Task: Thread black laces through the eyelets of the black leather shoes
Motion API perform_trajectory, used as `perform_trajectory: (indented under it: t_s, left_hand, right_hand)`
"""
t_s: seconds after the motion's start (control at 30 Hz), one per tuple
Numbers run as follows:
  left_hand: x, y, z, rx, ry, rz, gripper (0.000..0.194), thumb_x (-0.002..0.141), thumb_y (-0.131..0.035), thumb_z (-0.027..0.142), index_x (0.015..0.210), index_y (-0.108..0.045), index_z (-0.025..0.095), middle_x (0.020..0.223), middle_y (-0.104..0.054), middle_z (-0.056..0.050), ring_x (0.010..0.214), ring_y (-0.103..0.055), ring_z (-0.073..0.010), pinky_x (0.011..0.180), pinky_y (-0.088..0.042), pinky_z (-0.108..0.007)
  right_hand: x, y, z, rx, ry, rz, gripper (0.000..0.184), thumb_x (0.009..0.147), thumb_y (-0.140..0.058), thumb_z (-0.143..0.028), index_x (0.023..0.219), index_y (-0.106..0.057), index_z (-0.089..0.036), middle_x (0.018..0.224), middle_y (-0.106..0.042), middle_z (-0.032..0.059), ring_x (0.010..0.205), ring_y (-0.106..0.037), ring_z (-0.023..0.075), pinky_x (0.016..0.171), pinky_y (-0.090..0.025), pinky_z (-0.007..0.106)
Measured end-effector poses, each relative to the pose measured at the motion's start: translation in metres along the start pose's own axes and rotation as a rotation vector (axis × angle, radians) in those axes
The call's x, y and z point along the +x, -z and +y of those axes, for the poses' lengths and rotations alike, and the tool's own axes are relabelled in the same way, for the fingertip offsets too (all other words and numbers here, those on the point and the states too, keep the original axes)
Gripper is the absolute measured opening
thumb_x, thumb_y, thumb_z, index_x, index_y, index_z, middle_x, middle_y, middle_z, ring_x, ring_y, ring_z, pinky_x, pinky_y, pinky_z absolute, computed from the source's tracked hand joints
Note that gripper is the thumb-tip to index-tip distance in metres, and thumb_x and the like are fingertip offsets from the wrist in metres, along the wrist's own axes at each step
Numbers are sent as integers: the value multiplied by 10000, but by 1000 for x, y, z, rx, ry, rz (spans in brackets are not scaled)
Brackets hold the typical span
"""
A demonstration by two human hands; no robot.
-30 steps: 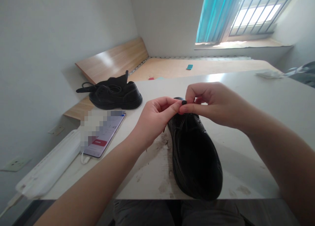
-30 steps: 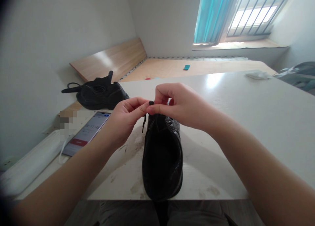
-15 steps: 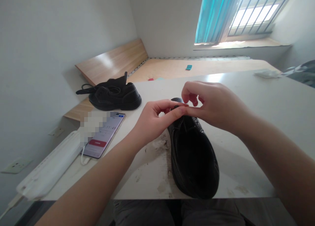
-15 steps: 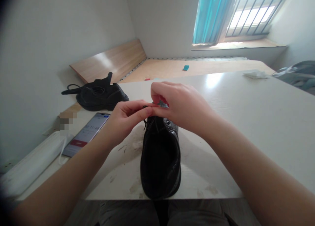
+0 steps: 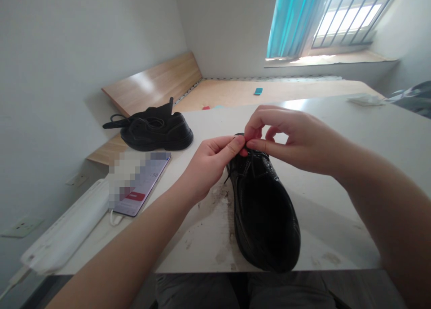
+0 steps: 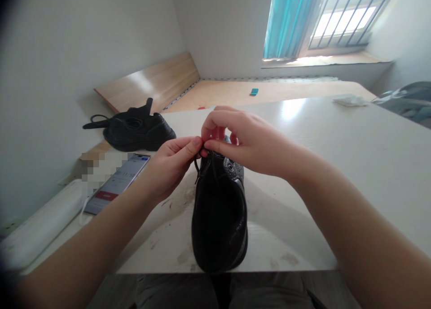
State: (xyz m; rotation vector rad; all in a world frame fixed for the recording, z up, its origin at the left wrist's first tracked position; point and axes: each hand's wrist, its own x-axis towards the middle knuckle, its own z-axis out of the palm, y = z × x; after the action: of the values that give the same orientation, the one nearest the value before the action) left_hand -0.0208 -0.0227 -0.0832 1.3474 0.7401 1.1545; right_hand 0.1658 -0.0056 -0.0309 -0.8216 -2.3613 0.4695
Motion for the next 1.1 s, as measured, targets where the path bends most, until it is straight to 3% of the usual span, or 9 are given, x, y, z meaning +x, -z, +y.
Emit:
perform_trajectory:
  t_s: [0.13,0.33,0.6,0.83,0.97,1.1]
  left_hand:
    - [-1,0,3,30,-6,-16,322,882,-631,425,700,-685,165,832,-705,-24,959,-611,-169,875,-416,-276]
    - [0,3,5,96,5,-24,353,864,-640,464,682,-688,166,824,-706,-27,891,-612,-165,839,-423,-278]
    - [0,3,2,-3,41,-4,320,852,-663,462,707,-713,181,890,-734,-31,941,-627,-174,923,-423,-295]
    - [0,3,3,-6,14,-26,323,877,-643,432,682,-701,181,995,-746,-32,1026,-626,-178,986,-399,-297]
    - [0,2,3,19,-11,-24,340,880,-636,433,660,-696,181,965,-739,-33,1045,-618,-183,967,-400,-288]
    - [1,0,3,39,-16,-24,317,890,-621,426,717,-727,182,831,-716,-21,888,-614,-150,891,-414,-274]
  right_hand:
    - [-1,0,0,-41,16,-20,69,871,-569,-241,877,-605,-182,886,-604,44,783,-543,161,638,-425,316]
    - [-2,-6,-1,-123,61,-3,91,907,-494,-188,841,-557,-189,924,-587,54,836,-545,169,711,-436,321]
    - [-2,0,0,-142,126,52,109,880,-539,-190,909,-636,-232,1047,-570,57,958,-551,211,776,-438,356]
    - [-1,-6,4,-194,162,52,101,876,-512,-162,908,-585,-224,972,-564,51,956,-527,214,781,-428,364]
    - [0,-8,6,-234,183,48,90,860,-508,-134,889,-523,-218,923,-561,43,922,-516,208,763,-417,354]
    - [-1,-9,5,-246,127,65,112,859,-491,-120,896,-480,-225,960,-567,56,991,-528,232,772,-436,362]
